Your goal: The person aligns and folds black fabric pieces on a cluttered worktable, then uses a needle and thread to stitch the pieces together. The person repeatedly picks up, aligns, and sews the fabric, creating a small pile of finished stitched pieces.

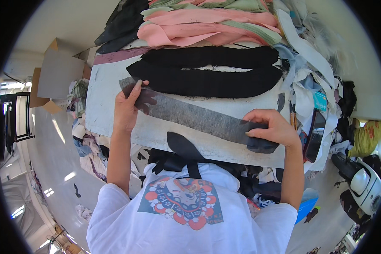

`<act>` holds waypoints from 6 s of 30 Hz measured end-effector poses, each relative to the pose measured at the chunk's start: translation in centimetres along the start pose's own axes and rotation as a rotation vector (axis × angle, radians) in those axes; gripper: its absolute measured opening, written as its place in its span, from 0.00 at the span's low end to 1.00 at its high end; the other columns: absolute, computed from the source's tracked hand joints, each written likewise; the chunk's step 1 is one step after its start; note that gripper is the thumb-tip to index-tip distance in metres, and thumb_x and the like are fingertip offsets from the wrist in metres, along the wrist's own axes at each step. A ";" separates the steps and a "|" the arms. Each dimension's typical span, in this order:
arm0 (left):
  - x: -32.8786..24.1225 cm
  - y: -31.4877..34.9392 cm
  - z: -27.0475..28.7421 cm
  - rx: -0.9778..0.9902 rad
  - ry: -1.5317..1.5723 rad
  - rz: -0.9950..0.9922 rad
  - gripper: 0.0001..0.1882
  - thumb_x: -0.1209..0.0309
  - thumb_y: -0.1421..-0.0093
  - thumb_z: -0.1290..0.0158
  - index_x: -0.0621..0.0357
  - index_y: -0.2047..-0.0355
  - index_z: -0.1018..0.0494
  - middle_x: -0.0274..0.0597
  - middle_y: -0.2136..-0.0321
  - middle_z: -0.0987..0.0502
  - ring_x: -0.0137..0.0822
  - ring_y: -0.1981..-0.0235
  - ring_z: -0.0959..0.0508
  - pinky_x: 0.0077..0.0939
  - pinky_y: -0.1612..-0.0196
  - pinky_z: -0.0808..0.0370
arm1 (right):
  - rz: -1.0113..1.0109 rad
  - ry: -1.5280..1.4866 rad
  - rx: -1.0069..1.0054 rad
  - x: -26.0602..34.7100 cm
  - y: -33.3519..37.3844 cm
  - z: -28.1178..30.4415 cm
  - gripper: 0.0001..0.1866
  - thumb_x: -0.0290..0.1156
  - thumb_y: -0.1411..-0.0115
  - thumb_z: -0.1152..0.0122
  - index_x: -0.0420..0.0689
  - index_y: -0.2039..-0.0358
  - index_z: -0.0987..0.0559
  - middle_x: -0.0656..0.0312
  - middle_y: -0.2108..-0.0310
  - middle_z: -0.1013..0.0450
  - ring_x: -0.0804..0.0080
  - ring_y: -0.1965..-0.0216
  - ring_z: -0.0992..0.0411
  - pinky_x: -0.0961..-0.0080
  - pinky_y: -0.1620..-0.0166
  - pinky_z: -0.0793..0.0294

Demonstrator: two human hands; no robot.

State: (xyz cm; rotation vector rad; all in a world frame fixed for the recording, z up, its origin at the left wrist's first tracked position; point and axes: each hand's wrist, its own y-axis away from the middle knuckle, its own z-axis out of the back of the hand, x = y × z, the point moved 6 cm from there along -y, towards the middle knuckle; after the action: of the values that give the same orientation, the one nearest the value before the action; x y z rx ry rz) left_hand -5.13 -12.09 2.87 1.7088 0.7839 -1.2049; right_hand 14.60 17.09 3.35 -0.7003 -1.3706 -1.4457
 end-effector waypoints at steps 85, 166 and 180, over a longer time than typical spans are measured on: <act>-0.7 -7.2 -1.2 0.139 -1.486 -0.651 0.44 0.42 0.48 0.43 0.48 0.36 0.39 0.50 0.33 0.46 0.49 0.31 0.50 0.57 0.32 0.60 | -0.004 0.636 -0.439 2.5 -6.9 6.1 0.28 0.24 0.57 0.30 0.45 0.54 0.27 0.60 0.82 0.36 0.69 0.78 0.33 0.73 0.72 0.35; -4.4 -6.9 1.4 -0.159 -0.230 -0.221 0.14 0.62 0.37 0.46 0.64 0.65 0.22 0.35 0.73 0.22 0.21 0.73 0.26 0.18 0.71 0.29 | 0.692 0.511 -0.646 13.7 -23.6 -3.1 0.03 0.26 0.46 0.40 0.41 0.72 0.20 0.58 0.73 0.24 0.57 0.68 0.25 0.65 0.65 0.28; -8.7 -10.9 -4.0 -0.044 0.041 -0.420 0.13 0.68 0.38 0.42 0.68 0.62 0.23 0.34 0.75 0.23 0.22 0.81 0.26 0.16 0.79 0.27 | 0.390 0.225 -0.329 8.0 -15.9 7.8 0.21 0.20 0.47 0.37 0.38 0.50 0.25 0.61 0.55 0.27 0.79 0.54 0.30 0.80 0.48 0.31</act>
State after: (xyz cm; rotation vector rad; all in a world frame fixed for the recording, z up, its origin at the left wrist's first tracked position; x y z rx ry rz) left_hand -15.86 -3.99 8.38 1.5818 1.2285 -1.4199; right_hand -4.38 20.53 5.87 -0.9260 -0.7773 -1.3929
